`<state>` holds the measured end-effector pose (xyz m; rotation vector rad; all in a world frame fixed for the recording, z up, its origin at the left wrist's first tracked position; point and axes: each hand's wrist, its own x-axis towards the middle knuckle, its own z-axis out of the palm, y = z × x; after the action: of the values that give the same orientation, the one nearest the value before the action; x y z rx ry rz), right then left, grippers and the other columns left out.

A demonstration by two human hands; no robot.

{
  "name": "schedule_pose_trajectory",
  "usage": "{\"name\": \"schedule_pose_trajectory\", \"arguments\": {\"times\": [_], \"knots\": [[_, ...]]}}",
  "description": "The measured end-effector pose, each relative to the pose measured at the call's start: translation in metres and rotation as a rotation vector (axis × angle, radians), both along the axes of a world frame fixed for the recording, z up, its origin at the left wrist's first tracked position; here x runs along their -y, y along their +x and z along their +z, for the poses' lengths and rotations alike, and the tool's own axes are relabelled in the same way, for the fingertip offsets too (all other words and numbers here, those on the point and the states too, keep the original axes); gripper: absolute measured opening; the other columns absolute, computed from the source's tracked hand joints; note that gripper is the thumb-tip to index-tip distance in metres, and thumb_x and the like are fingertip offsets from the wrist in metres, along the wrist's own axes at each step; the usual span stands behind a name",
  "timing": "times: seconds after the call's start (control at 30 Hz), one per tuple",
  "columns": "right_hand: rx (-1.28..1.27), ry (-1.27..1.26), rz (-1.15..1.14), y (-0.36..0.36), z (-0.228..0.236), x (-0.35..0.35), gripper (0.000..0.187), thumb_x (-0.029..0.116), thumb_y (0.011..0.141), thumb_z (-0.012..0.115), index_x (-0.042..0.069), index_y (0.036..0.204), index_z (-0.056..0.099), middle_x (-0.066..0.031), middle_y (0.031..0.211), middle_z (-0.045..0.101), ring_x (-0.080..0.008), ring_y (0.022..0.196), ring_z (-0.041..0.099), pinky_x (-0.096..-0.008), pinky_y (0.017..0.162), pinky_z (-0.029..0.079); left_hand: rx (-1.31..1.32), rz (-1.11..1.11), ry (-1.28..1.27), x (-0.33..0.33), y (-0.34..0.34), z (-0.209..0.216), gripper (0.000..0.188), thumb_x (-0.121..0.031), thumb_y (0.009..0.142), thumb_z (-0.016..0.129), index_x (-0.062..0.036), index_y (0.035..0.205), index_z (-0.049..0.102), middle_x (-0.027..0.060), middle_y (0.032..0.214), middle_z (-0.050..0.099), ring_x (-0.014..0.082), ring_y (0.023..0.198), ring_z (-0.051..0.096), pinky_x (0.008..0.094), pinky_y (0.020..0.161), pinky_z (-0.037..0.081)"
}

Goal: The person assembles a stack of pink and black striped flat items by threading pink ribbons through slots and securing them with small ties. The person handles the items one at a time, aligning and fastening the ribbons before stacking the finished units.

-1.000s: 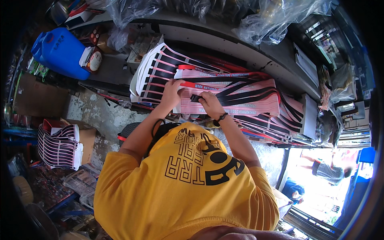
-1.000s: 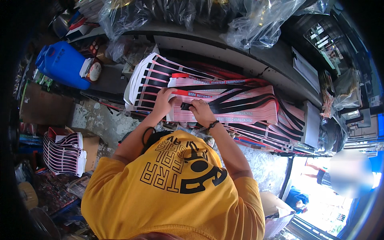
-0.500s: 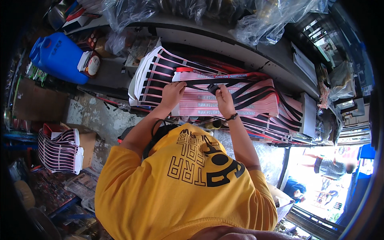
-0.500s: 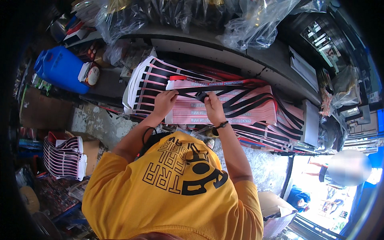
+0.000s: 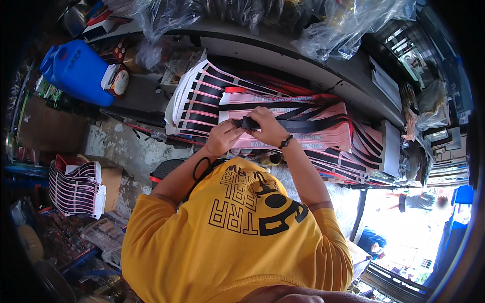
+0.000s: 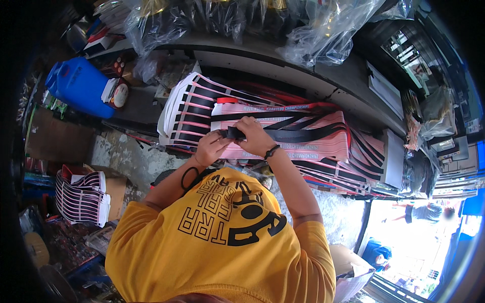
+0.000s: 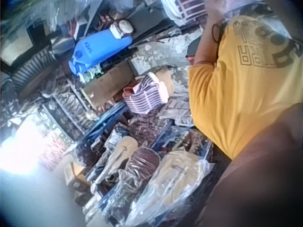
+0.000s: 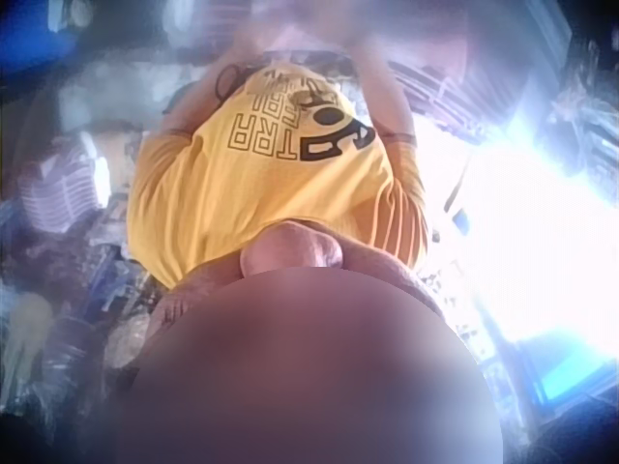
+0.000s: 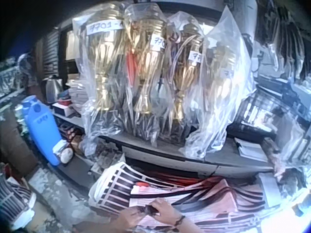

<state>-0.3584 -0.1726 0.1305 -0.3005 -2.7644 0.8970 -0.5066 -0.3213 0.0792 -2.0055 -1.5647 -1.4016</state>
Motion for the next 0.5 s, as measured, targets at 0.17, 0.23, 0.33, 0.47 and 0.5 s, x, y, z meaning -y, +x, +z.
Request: {"name": "schedule_pose_trajectory", "arguments": {"times": [0.17,0.23,0.33,0.47,0.5], "knots": [[-0.036,0.02,-0.032,0.004,-0.014,0.002,0.036,0.002,0.074,0.065,0.002,0.108,0.052,-0.0189,0.112,0.053,-0.04,0.111,0.049,-0.0463,0.098,0.041,0.825,-0.135,0.045,-0.001,0.021,-0.007,0.035,-0.001,0.087,0.068,-0.0056,0.117,0.051,0.0092,0.088,0.056,0.0213,0.077,0.06,0.0313,0.069,0.05],[-0.009,0.038,-0.088,0.005,-0.016,0.006,0.036,0.0,0.075,0.061,0.002,0.11,0.05,-0.0204,0.116,0.053,-0.0407,0.115,0.048,-0.0477,0.101,0.039,1.242,-0.343,-0.115,0.002,0.019,-0.008,0.043,-0.003,0.093,0.062,-0.0045,0.129,0.039,0.0071,0.1,0.052,0.0152,0.087,0.058,0.0295,0.074,0.051],[0.042,0.022,-0.083,0.005,-0.018,0.008,0.039,-0.001,0.076,0.057,0.002,0.113,0.046,-0.0224,0.12,0.051,-0.0423,0.12,0.045,-0.0496,0.104,0.037,1.327,-0.377,-0.337,0.002,0.017,-0.005,0.044,-0.004,0.093,0.063,-0.0044,0.131,0.041,0.0052,0.099,0.051,0.0145,0.085,0.058,0.0269,0.074,0.05],[0.063,0.081,-0.093,0.004,-0.024,0.009,0.043,0.0,0.075,0.057,0.003,0.116,0.045,-0.022,0.121,0.05,-0.0425,0.12,0.046,-0.0501,0.104,0.038,1.205,-0.401,-0.469,0.002,0.023,0.001,0.065,-0.001,0.083,0.074,-0.004,0.139,0.04,0.0044,0.104,0.055,0.01,0.088,0.058,0.0239,0.077,0.05],[0.048,0.11,-0.087,0.004,-0.026,0.009,0.043,0.001,0.075,0.059,0.003,0.116,0.046,-0.0213,0.122,0.051,-0.0417,0.12,0.046,-0.0501,0.103,0.039,1.211,-0.36,-0.47,-0.001,0.026,0.002,0.065,0.0,0.083,0.075,-0.0037,0.138,0.042,0.0048,0.106,0.057,0.0099,0.089,0.059,0.0237,0.078,0.05]]}}
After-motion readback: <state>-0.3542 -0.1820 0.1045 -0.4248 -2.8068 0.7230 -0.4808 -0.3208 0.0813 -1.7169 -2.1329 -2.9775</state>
